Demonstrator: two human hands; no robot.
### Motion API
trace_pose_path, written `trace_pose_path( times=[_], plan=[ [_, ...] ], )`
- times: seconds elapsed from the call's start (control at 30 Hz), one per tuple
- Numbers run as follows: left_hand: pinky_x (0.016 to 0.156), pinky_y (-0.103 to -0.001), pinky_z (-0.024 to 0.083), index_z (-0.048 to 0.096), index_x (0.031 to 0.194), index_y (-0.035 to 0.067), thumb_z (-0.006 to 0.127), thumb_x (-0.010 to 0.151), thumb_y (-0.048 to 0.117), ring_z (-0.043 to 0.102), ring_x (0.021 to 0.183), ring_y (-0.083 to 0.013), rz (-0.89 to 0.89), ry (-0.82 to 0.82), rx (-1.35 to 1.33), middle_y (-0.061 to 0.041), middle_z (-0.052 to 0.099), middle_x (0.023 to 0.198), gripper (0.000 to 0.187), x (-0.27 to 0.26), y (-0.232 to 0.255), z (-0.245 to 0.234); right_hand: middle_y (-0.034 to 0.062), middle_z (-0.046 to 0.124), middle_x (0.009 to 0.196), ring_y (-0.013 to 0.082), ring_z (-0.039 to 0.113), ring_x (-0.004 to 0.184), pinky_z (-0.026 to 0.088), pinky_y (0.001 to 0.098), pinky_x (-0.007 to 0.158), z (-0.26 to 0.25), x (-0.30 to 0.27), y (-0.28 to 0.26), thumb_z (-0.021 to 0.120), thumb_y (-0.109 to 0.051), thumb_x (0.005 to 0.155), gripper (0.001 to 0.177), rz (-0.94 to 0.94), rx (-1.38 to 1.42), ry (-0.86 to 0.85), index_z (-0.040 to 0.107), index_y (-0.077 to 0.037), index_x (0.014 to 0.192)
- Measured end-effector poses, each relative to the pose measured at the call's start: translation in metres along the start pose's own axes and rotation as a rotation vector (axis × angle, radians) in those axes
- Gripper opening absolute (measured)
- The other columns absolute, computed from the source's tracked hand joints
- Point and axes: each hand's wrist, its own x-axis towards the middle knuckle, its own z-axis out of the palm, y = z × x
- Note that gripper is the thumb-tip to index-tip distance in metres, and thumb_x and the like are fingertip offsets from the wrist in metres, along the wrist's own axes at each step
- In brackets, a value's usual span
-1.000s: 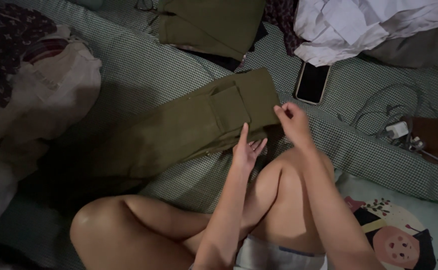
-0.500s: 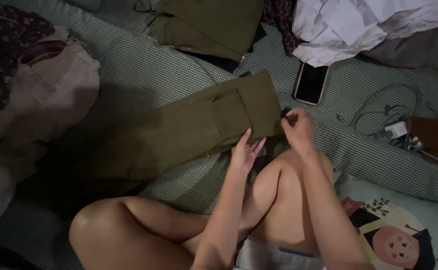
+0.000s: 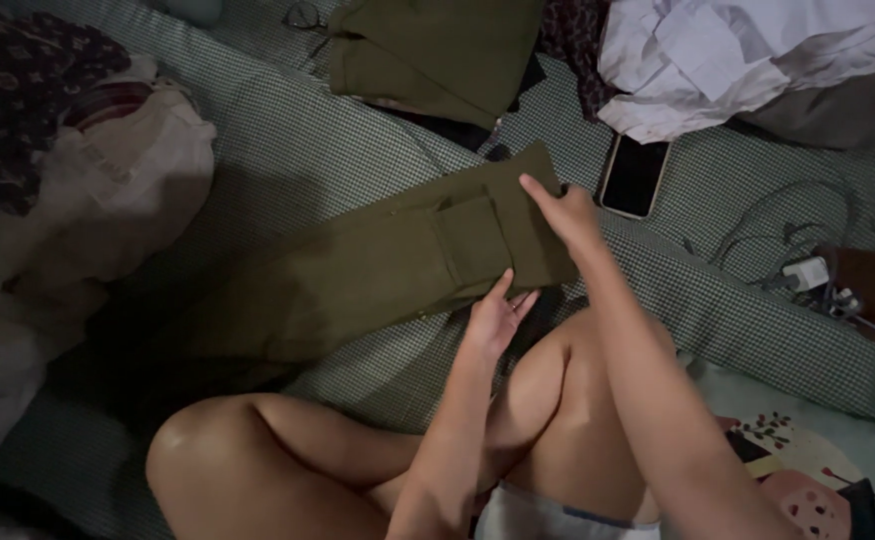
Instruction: Folding a green garment while sitting on a floor mat.
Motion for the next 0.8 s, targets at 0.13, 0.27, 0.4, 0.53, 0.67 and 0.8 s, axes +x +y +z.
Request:
trace_pose_path(
  times=[0.13,0.27,0.4,0.53,0.67,0.8],
  plan=[
    [0.112,-0.047,0.05,0.048,0.146,0.004,0.067,0.098,0.02,0.058,0.13,-0.0335,-0.047,-0.075,-0.022,-0.012,0.058,0.144,0.054,-0.007,0.007,0.007,0.0173,0.077,0.105,0.0253,0.076,0.092,0.059,0.0354,0.077,0.001,0.009,-0.009,0.079,-0.063,0.075,0.079,0.128,0.153,-0.131,0.073,0.007,0.11],
    [0.112,-0.048,0.049,0.049,0.146,0.005,0.067,0.098,0.02,0.058,0.13,-0.0324,-0.054,-0.106,-0.02,-0.012,0.059,0.143,0.054,-0.002,0.005,-0.002,0.0157,0.075,0.11,0.0237,0.074,0.095,0.059,0.0337,0.079,0.002,0.015,0.005,0.082,-0.055,0.077,0.073,0.199,0.166,-0.221,0.069,0.004,0.117],
    [0.113,-0.048,0.049,0.05,0.144,0.005,0.069,0.097,0.021,0.059,0.128,-0.032,-0.059,-0.082,0.001,-0.011,0.059,0.143,0.052,0.005,0.001,-0.011,0.012,0.075,0.105,0.0219,0.071,0.091,0.057,0.035,0.077,0.013,0.016,0.025,0.076,-0.042,0.09,0.05,-0.129,0.256,-0.13,0.067,0.001,0.113],
    [0.112,-0.047,0.049,0.051,0.142,0.005,0.071,0.097,0.022,0.059,0.127,-0.031,-0.062,-0.05,0.007,-0.012,0.059,0.142,0.053,0.005,-0.001,-0.014,0.0145,0.073,0.097,0.0263,0.07,0.085,0.054,0.0386,0.078,0.025,0.03,0.038,0.071,-0.04,0.101,0.043,-0.254,-0.045,0.15,0.065,0.002,0.108],
    [0.111,-0.048,0.05,0.05,0.143,0.004,0.072,0.095,0.021,0.059,0.127,-0.0316,-0.043,-0.035,0.001,-0.012,0.059,0.142,0.055,-0.005,0.004,0.002,0.0134,0.074,0.099,0.0253,0.072,0.092,0.055,0.0359,0.084,0.027,0.038,0.022,0.068,-0.039,0.104,0.04,-0.358,0.0,0.289,0.067,0.001,0.108],
    [0.11,-0.049,0.05,0.048,0.144,0.005,0.072,0.095,0.02,0.058,0.128,-0.0322,-0.032,0.024,0.008,-0.011,0.058,0.143,0.057,-0.007,0.003,0.007,0.0142,0.071,0.102,0.0279,0.069,0.091,0.053,0.0371,0.079,0.029,0.051,0.001,0.074,-0.048,0.098,0.053,-0.198,0.044,0.162,0.065,0.001,0.116]
  ],
)
